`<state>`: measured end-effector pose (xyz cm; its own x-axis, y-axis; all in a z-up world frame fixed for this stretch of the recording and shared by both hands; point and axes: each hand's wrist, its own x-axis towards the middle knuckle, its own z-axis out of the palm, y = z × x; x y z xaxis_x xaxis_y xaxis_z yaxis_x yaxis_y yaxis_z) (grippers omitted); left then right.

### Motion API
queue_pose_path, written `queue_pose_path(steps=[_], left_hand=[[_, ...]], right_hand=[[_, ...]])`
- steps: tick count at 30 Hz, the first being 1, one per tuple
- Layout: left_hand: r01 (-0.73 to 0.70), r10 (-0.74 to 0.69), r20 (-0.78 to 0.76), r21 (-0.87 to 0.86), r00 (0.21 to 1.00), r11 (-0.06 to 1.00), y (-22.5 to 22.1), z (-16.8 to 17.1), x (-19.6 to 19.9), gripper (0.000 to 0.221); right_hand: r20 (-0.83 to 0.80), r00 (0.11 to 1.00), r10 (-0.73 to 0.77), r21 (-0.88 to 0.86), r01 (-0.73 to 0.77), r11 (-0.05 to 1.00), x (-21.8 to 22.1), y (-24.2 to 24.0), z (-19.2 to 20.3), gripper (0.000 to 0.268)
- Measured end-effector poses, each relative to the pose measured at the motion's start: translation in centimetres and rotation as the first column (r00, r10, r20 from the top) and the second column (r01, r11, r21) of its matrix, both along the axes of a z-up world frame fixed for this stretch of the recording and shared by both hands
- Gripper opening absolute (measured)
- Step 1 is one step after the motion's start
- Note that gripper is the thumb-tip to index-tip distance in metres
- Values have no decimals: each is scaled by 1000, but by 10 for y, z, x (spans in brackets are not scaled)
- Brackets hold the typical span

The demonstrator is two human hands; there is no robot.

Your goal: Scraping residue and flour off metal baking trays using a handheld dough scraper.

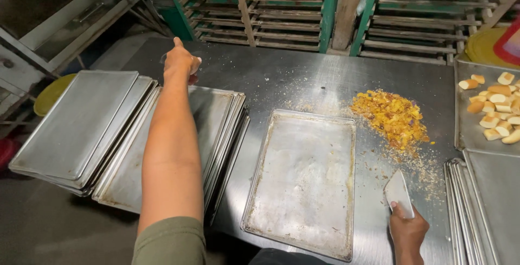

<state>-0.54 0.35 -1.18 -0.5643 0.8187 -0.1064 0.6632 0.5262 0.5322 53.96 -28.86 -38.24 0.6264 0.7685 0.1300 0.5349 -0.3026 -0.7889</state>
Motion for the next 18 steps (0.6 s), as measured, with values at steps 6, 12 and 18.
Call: queue_pose_path(steps=[6,12,18], left_hand=[[12,-12,-15,-5,1000,1000,5,-8,-2,90],[45,-66,158,131,985,990,-5,-22,18,67],[674,-667,-235,511,707,534,-107,-203,87,37]], right_hand=[[27,1000,-4,-5,4,1000,1,-4,-14,29],[38,999,-9,85,5,996,-2,-1,-21,28],[-153,968,-199,44,208,977,-12,-11,-37,33]])
